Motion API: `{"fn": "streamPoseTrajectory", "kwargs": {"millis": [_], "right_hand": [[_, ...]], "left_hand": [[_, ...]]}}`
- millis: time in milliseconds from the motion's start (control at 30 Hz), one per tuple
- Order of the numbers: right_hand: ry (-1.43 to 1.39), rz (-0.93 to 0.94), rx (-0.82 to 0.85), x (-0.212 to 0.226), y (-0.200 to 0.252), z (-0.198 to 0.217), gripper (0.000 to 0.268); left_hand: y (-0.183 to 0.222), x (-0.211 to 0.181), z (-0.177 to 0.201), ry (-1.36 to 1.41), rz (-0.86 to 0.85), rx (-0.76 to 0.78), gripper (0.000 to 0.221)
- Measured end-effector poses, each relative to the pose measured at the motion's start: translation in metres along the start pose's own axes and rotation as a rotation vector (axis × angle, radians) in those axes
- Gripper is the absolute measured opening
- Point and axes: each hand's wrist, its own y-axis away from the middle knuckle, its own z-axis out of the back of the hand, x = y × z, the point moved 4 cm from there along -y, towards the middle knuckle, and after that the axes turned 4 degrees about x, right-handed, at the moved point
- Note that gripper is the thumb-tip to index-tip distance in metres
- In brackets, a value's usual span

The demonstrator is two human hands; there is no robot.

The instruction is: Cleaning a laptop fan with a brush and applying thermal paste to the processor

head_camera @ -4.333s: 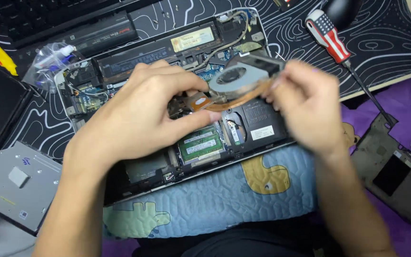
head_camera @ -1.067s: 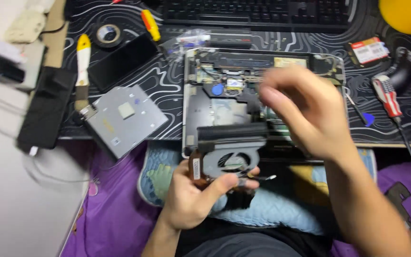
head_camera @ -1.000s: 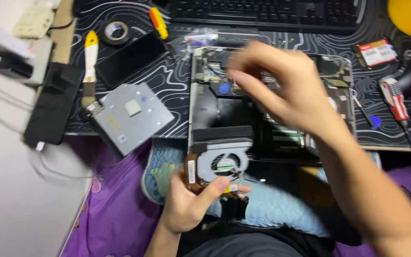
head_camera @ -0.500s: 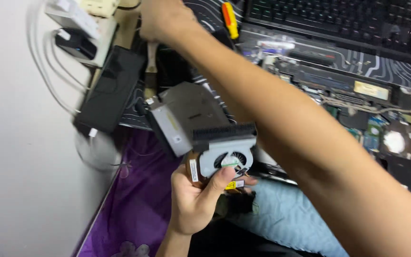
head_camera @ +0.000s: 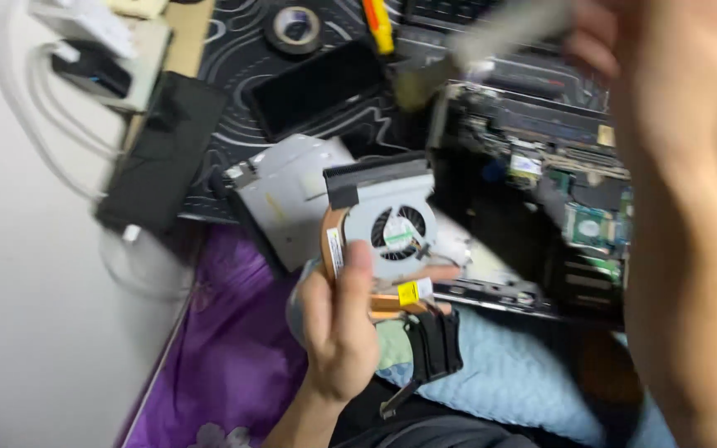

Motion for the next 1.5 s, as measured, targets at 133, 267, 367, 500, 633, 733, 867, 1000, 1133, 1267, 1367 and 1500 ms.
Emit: {"fn": "streamPoseTrajectory", "kwargs": {"millis": [133, 267, 367, 500, 633, 733, 867, 1000, 1133, 1267, 1367, 1500], "right_hand": [[-0.252, -0.158, -0.520, -0.203, 0.197, 0.187, 0.091], [0.281, 0.068, -0.403, -0.013, 0.205, 0.068, 0.057], [0.529, 0.405, -0.384, 0.020, 0.207, 0.058, 0.032], [0.405, 0.274, -0.056, 0.029, 0.201, 0.045, 0.014], [0.287, 0.307, -0.241, 0.011, 0.211, 0.047, 0.024], [0.357, 0.323, -0.182, 0.019, 0.202, 0.046, 0.014], [0.408, 0.125, 0.050, 0.014, 0.197, 0.037, 0.017], [0.416, 0.360, -0.020, 0.033, 0.190, 0.028, 0.009], [0.283, 0.533, 0.027, 0.021, 0.193, 0.030, 0.063], [0.494, 0.349, 0.159, 0.046, 0.169, 0.010, 0.021], [0.348, 0.389, -0.090, 0.041, 0.172, 0.022, 0.016], [0.522, 0.363, 0.045, 0.047, 0.150, 0.022, 0.019]], "left_hand": [[-0.005, -0.007, -0.031, -0.147, -0.020, -0.021, 0.036], [0.004, -0.017, -0.077, 0.013, 0.097, 0.293, 0.046], [0.008, -0.016, -0.095, -0.286, -0.097, 0.310, 0.038], [0.017, -0.001, -0.111, -0.046, 0.130, 0.256, 0.028], [0.020, 0.005, -0.110, -0.125, 0.131, 0.273, 0.020], [0.024, 0.005, -0.106, -0.141, 0.154, 0.242, 0.021], [0.018, 0.003, -0.095, -0.465, -0.126, 0.207, 0.020], [0.022, 0.009, -0.090, -0.247, 0.079, 0.195, 0.024], [0.028, 0.006, -0.086, -0.323, -0.028, 0.129, 0.019], [0.020, 0.003, -0.081, -0.371, -0.082, 0.134, 0.026], [0.014, 0.005, -0.083, -0.259, 0.052, 0.158, 0.021], [-0.012, -0.005, -0.080, -0.438, -0.161, 0.207, 0.044]]}}
